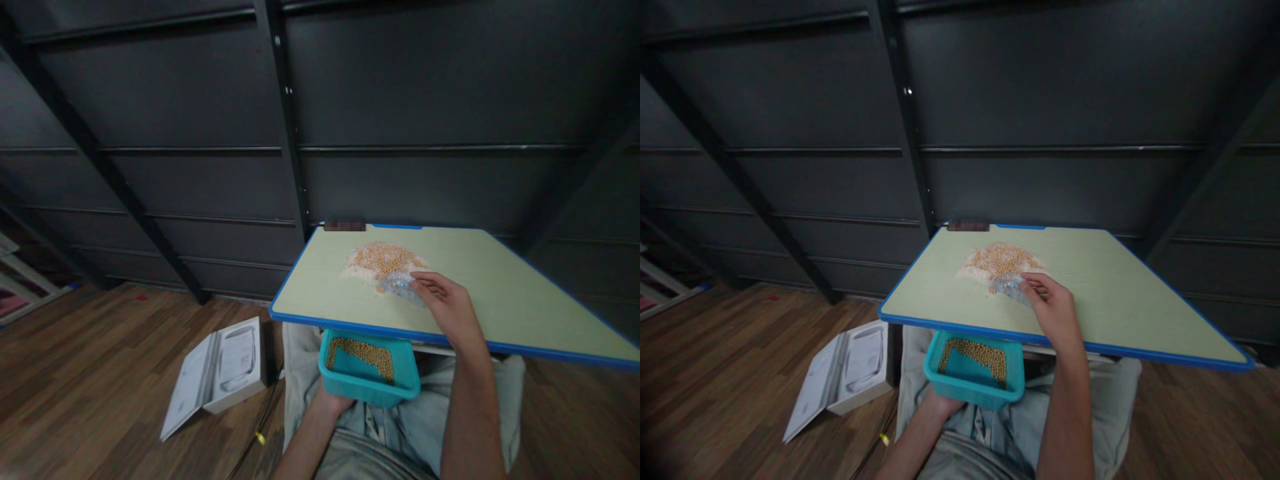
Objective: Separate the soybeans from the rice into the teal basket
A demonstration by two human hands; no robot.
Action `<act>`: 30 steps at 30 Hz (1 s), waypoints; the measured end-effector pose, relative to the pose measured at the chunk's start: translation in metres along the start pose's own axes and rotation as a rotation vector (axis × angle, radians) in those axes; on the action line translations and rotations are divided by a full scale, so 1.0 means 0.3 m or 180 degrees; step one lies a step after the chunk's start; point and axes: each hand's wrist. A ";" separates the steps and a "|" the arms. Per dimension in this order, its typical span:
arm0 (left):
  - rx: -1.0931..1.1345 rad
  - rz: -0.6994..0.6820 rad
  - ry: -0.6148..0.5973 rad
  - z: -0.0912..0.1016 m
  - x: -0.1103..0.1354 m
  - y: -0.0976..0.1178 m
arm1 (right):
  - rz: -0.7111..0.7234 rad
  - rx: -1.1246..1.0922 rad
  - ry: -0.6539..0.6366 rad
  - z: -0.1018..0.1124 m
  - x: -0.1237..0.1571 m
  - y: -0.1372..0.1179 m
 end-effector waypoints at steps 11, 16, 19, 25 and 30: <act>-0.0304 -0.0074 0.0476 0.068 0.014 0.005 | 0.0018 0.0054 -0.0223 0.000 0.012 -0.015; -0.0316 -0.0090 0.0555 0.082 0.005 -0.002 | -0.0040 0.0006 -0.0314 0.000 0.013 -0.007; -0.0334 -0.0072 0.0568 0.094 0.002 -0.003 | -0.0078 -0.0020 -0.0370 -0.001 0.012 -0.005; -0.0249 -0.0056 0.0493 0.093 0.001 -0.012 | -0.0025 -0.0048 -0.0333 -0.003 0.017 -0.015; -0.0228 -0.0034 0.0517 0.088 -0.004 -0.014 | 0.0061 0.0073 -0.0153 -0.019 0.021 -0.021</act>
Point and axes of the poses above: each hand's wrist, its own x-axis away from the middle knuckle, its own z-axis out of the back of the hand, y = z × x, and after that the axes turned 10 degrees about -z, right-handed
